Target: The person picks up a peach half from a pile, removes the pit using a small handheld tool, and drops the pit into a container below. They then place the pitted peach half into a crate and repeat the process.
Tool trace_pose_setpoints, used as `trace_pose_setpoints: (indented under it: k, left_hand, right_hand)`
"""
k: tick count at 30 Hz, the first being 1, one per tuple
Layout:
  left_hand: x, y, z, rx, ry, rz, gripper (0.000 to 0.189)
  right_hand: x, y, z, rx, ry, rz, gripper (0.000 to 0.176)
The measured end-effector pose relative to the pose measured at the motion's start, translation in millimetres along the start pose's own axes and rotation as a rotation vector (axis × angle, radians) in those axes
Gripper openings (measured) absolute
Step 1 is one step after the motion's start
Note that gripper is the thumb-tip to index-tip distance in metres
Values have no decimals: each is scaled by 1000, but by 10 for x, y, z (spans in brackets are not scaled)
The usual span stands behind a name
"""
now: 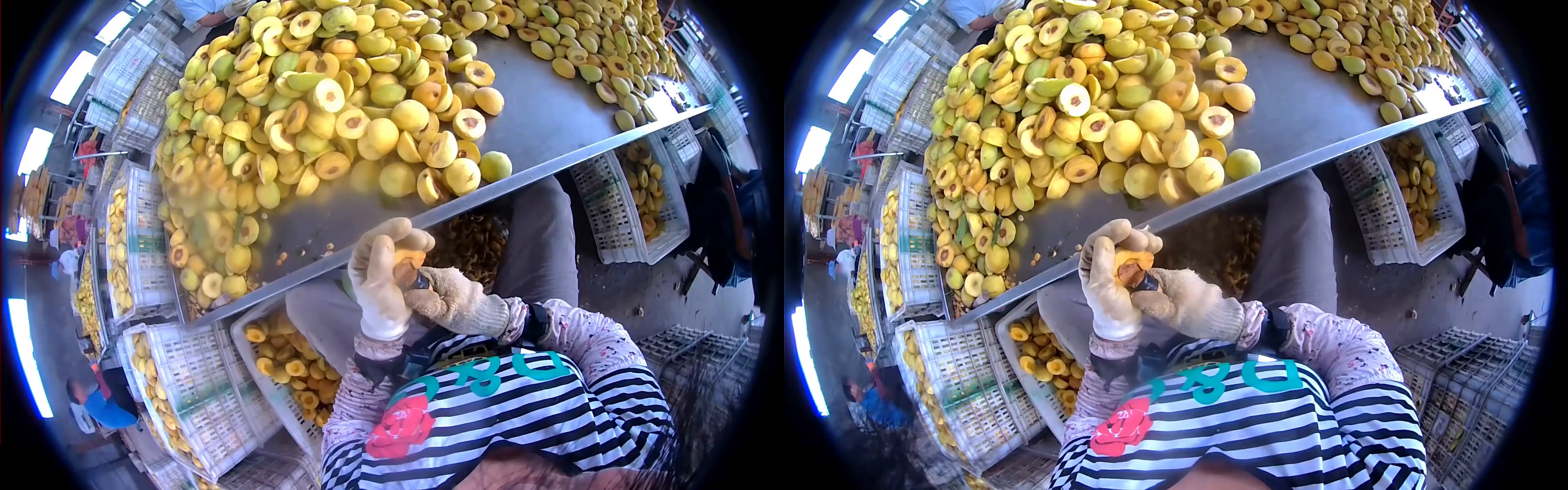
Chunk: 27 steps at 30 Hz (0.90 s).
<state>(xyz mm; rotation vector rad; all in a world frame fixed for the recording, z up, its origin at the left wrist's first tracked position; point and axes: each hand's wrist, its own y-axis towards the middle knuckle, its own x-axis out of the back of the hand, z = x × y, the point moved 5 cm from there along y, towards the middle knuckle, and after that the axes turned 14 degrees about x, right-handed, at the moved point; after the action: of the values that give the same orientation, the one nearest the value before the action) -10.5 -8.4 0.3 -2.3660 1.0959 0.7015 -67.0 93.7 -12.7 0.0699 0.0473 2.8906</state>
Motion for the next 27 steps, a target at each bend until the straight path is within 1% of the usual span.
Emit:
trace_pose_setpoints:
  k: [1,3,4,6,7,8,10,11,12,13,14,15,16,17,18,19,21,22,23,24,25,26,27]
  left_hand:
    - [15,-4,-7,19,-30,53,31]
    - [19,18,-12,56,-96,163,30]
    - [36,21,-5,104,-90,157,31]
    - [55,39,-1,196,-81,148,31]
    - [47,48,-3,217,-105,203,32]
    - [43,60,-8,238,-129,259,33]
    - [31,67,6,279,-181,349,36]
    - [26,60,30,329,-260,383,36]
    - [14,36,61,382,-339,418,36]
    - [1,26,92,439,-418,455,36]
    - [1,43,109,484,-311,524,37]
    - [43,109,149,496,-373,381,35]
    - [46,135,188,511,-435,230,34]
    - [76,163,202,515,-489,83,33]
    - [190,226,232,468,-459,36,33]
    - [234,204,202,453,-351,-113,33]
    - [326,152,104,310,-149,-99,33]
    - [348,64,-35,213,75,-172,33]
    - [381,-6,-182,62,239,-155,32]
    - [412,-92,-326,-97,395,-160,32]
    - [446,-246,-501,-108,466,-265,31]
    - [562,-386,-675,-145,613,-261,36]
    - [624,-514,-827,-57,622,-360,31]
  right_hand:
    - [-18,-10,-18,-12,-10,17,44]
    - [-44,-26,-111,48,8,14,42]
    - [-60,-27,-124,79,18,16,40]
    - [-68,-60,-187,-60,49,68,38]
    - [-81,-85,-215,-135,65,90,37]
    - [-104,-79,-176,-59,140,83,34]
    - [-197,-102,-204,-295,690,346,38]
    - [-250,-105,-139,-409,966,478,41]
    - [-286,-137,-65,-368,986,394,48]
    - [-327,-150,-83,-373,1109,438,49]
    - [-359,-161,-150,-376,1233,478,49]
    - [-372,-174,-172,-378,1358,520,49]
    - [-352,-196,-137,-361,1408,519,49]
    - [-321,-233,-226,-367,1362,786,50]
    - [-265,-261,-246,-400,1411,791,45]
    - [-231,-324,-262,-432,1466,794,41]
    - [-73,-215,-242,-221,1277,250,45]
    - [-29,-169,-295,-308,1156,82,47]
    - [22,-147,-350,-389,1032,-80,49]
    - [70,-131,-353,-396,896,-103,50]
    - [94,-115,-357,-397,810,-108,53]
    - [88,-120,-467,-336,869,-68,52]
    - [80,-126,-572,-272,926,-32,51]
